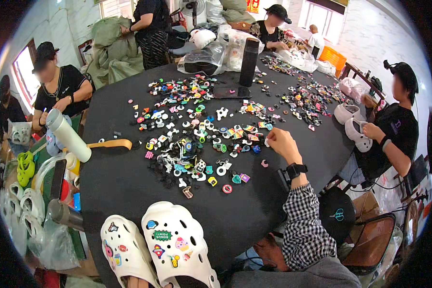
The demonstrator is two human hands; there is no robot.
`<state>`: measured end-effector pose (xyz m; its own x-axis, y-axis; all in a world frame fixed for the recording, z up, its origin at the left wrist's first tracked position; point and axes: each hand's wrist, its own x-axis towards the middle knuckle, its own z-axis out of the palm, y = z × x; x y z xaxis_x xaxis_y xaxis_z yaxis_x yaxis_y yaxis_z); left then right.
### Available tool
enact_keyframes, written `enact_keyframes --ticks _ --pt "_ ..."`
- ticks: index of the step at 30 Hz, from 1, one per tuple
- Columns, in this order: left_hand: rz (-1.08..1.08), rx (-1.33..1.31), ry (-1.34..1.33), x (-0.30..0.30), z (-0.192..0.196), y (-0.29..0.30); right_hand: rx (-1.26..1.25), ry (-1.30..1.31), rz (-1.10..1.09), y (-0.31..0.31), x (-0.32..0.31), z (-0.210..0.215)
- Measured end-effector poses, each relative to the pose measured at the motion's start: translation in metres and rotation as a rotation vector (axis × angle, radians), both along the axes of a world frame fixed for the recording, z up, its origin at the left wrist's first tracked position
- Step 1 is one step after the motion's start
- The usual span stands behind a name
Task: Attaching decorative charms to clogs at a workshop table.
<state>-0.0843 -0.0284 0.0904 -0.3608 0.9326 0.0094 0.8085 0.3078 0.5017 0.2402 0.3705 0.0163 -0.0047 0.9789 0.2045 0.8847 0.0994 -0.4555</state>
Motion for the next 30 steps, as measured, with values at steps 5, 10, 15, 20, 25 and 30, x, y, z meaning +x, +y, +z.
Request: enact_keyframes --ticks 5,10,15,20,25,30 --pt "-0.012 -0.001 -0.019 -0.001 -0.001 -0.001 -0.034 -0.018 -0.03 -0.002 -0.002 0.002" --pt "-0.02 0.027 -0.007 -0.001 -0.001 -0.001 0.244 0.092 0.352 0.0 -0.027 0.011" --pt "-0.027 0.025 0.008 -0.002 -0.002 -0.002 0.19 -0.013 0.379 0.006 -0.034 0.005" --pt "-0.019 -0.014 -0.006 -0.002 -0.003 -0.004 0.05 0.336 0.345 0.004 -0.029 0.0" --pt "-0.04 0.027 0.011 -0.004 -0.006 -0.005 -0.087 0.522 0.421 0.004 -0.028 -0.003" --pt "-0.036 0.068 0.037 -0.006 -0.005 -0.002 -0.148 0.534 0.459 0.005 -0.033 -0.001"
